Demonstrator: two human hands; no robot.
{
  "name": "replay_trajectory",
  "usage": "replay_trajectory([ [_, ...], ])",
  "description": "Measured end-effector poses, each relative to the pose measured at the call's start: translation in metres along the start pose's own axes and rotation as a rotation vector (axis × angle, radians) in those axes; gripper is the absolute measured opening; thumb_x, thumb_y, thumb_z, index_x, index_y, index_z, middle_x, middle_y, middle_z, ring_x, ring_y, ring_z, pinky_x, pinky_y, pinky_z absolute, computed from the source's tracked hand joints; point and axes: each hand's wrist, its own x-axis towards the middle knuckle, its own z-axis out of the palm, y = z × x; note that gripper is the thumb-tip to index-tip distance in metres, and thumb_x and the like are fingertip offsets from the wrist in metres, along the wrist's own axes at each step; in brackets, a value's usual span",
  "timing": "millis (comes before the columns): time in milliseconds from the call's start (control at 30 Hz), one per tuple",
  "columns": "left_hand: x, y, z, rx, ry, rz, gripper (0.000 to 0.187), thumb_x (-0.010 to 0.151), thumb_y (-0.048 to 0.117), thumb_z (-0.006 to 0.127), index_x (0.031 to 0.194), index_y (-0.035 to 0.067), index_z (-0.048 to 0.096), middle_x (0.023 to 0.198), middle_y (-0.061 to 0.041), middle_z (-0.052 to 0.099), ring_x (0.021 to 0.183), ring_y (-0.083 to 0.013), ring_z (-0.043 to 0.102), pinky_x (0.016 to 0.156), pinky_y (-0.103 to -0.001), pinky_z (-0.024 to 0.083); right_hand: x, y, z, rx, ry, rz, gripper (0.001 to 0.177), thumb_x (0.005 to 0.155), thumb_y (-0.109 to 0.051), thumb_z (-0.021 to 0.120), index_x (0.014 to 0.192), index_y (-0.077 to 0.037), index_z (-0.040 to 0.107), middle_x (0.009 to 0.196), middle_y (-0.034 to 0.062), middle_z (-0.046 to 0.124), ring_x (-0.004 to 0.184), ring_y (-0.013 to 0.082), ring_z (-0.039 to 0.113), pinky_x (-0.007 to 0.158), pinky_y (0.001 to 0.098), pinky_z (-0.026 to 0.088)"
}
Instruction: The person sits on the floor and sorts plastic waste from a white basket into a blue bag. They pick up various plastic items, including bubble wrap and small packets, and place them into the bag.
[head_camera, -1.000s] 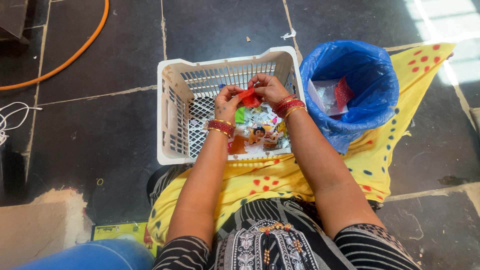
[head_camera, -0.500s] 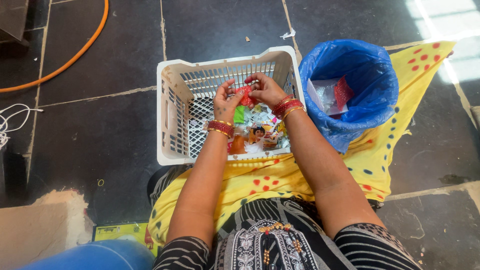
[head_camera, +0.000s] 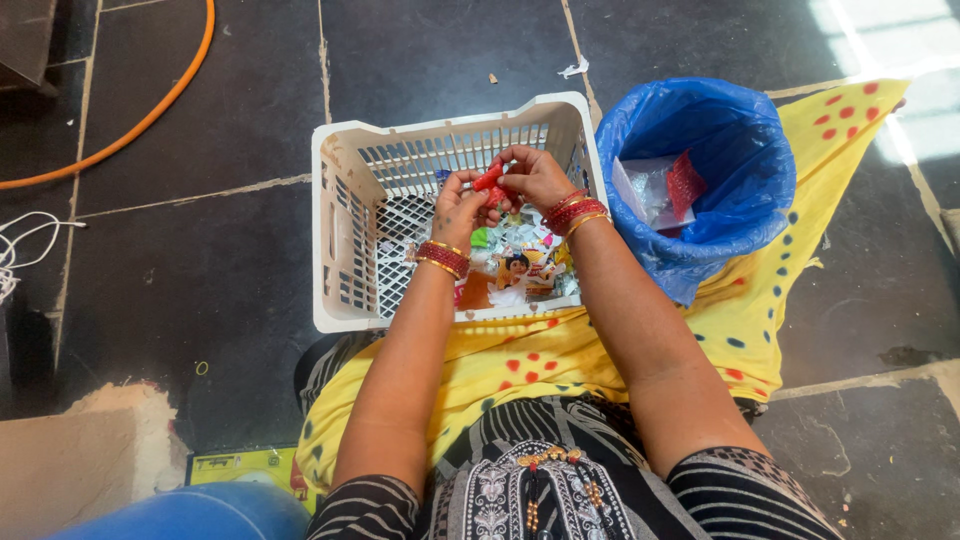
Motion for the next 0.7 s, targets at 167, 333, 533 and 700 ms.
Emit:
replay_trajectory([
  [167, -0.003, 0.003, -0.003, -0.121, -0.075, 0.098, 0.010, 0.096, 0.000, 0.060, 0.105, 0.004, 0.062, 0.084, -0.012, 0.072, 0.062, -0.0133, 0.063, 0.055, -0.025, 0.050, 0.002, 0.005, -0.005, 0.089, -0.072, -0.020, 0.017, 0.095, 0.006, 0.056, 0.105, 0.000, 0.068, 0.090, 0.0108, 0.074, 0.069, 0.0128, 0.070, 0.062, 0.0272, 0.059],
  [333, 0.003, -0.002, -0.006, -0.197, -0.077, 0.134, 0.010, 0.096, 0.002, 0.058, 0.102, 0.002, 0.066, 0.083, -0.012, 0.071, 0.065, -0.0139, 0.064, 0.059, -0.025, 0.050, 0.006, 0.010, -0.004, 0.155, -0.019, 0.014, 0.018, 0.098, 0.001, 0.053, 0.100, 0.002, 0.071, 0.089, 0.0118, 0.075, 0.070, 0.0151, 0.071, 0.065, 0.0284, 0.061],
  [533, -0.001, -0.002, 0.000, 0.177, 0.030, 0.135, 0.014, 0.094, -0.001, 0.065, 0.107, 0.002, 0.062, 0.092, -0.008, 0.071, 0.072, -0.0128, 0.069, 0.062, -0.025, 0.057, 0.013, 0.021, -0.004, -0.073, -0.036, -0.070, 0.019, 0.090, 0.004, 0.065, 0.108, -0.002, 0.062, 0.092, 0.0092, 0.072, 0.076, 0.0151, 0.072, 0.065, 0.0292, 0.061],
  [700, 0.014, -0.015, -0.006, 0.264, -0.021, -0.052, 0.021, 0.092, -0.002, 0.063, 0.111, 0.002, 0.055, 0.091, -0.008, 0.074, 0.075, -0.0140, 0.075, 0.067, -0.026, 0.065, 0.019, 0.035, -0.006, -0.317, -0.038, -0.147, 0.022, 0.084, 0.006, 0.067, 0.105, -0.001, 0.069, 0.098, 0.0085, 0.077, 0.088, 0.0141, 0.075, 0.077, 0.0280, 0.065],
])
